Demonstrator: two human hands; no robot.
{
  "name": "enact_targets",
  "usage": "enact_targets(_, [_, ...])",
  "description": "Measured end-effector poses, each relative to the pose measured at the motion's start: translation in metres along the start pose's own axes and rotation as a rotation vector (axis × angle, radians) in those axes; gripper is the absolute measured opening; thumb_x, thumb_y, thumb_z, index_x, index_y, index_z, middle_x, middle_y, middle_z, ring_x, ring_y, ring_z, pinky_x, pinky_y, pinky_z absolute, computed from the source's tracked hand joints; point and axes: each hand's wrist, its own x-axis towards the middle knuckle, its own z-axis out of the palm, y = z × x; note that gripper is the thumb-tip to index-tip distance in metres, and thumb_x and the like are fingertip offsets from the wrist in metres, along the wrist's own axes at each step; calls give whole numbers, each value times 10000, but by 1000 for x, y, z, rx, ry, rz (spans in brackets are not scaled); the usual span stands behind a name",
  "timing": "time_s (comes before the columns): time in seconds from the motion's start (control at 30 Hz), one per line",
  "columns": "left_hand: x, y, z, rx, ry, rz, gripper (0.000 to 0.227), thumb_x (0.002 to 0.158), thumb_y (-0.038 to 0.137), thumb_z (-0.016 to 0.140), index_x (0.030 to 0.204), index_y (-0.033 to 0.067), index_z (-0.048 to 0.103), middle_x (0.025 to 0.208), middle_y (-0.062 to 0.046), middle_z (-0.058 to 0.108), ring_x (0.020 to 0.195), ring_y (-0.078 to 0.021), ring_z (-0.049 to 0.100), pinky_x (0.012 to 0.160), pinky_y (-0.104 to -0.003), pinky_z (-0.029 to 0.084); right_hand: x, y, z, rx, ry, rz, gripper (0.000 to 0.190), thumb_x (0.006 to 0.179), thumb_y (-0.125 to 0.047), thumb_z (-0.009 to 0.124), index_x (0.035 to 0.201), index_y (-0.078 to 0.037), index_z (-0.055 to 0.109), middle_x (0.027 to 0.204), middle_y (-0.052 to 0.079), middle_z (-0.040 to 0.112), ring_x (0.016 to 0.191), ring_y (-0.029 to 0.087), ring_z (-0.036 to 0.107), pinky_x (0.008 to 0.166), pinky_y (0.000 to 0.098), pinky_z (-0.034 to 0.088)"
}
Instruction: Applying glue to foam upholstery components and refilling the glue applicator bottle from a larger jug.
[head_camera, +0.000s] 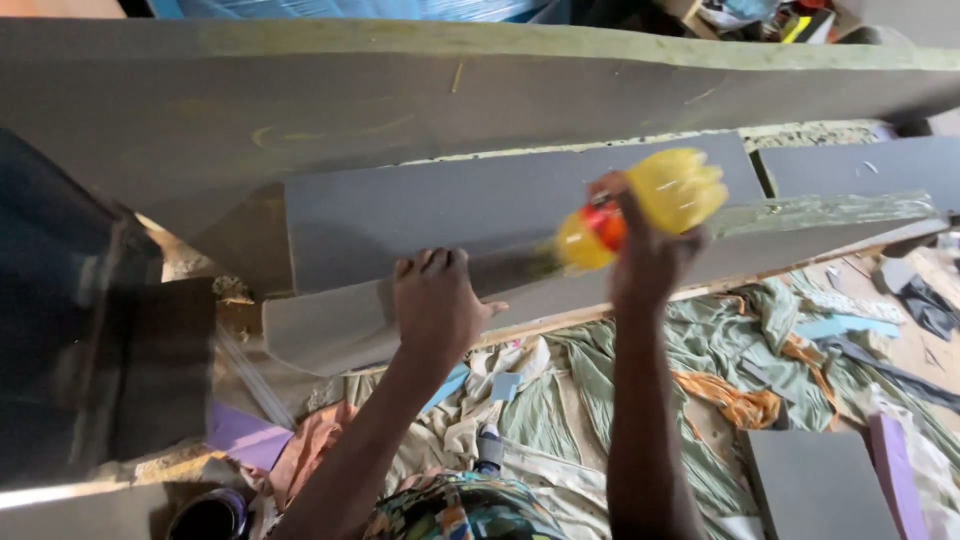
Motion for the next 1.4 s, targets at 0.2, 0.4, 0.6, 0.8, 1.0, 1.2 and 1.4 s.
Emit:
enact_targets(0.2, [1,1,20,-12,72,-30,806,540,618,932,1080,53,735,972,-135,747,1016,-323,703,958,-493,495,0,55,6,-195,120,80,680,784,-147,976,1205,74,490,1135,248,633,1025,311,661,893,504,556])
enact_targets(0.4, [-2,5,16,-35,134,-36,807,487,585,956,1039,41,733,918,-151,737,965,-348,700,925,-495,491,38,62,-35,-710,71,-512,493,861,-134,1007,1041,198,689,991,386,633,994,519,659,995,552,485])
enact_targets(0.6, [-17,6,-19,-64,290,26,1115,393,418,1023,1333,-9,600,1296,-255,648,1311,-433,557,1194,-643,251,-11,-13,29,-255,-177,6,124,790,-147,885,832,-107,775,810,68,753,742,126,744,826,266,605])
enact_targets(0.8, [-94,-66,-86,-224,616,-136,1097,760,797,615,1506,38,348,1609,-213,334,1508,-437,360,1245,-703,304,-6,-9,13,-127,-263,-71,143,912,-185,794,831,-120,695,852,57,751,739,148,739,759,286,649])
enact_targets(1.0, [-134,-135,-21,-868,53,-672,1572,423,464,916,1625,85,-23,1241,-196,521,1106,-348,582,974,-369,564,-13,-15,14,-31,-163,33,194,826,-80,851,897,-92,670,890,70,727,758,198,739,763,329,694])
enact_targets(1.2, [-102,-154,11,-1170,127,-202,1011,528,219,957,1392,-28,494,1260,-197,655,1151,-272,695,935,-349,663,-20,-32,-8,-382,-357,-108,218,919,-240,740,1063,-100,654,1049,61,737,986,196,732,958,367,615])
enact_targets(1.4, [-109,-122,-18,-1185,61,-656,807,518,153,953,1242,53,612,1108,-139,770,1034,-293,753,866,-392,678,-8,-89,-36,-848,-270,179,597,762,-419,798,1166,-77,522,996,51,604,860,212,608,781,322,553])
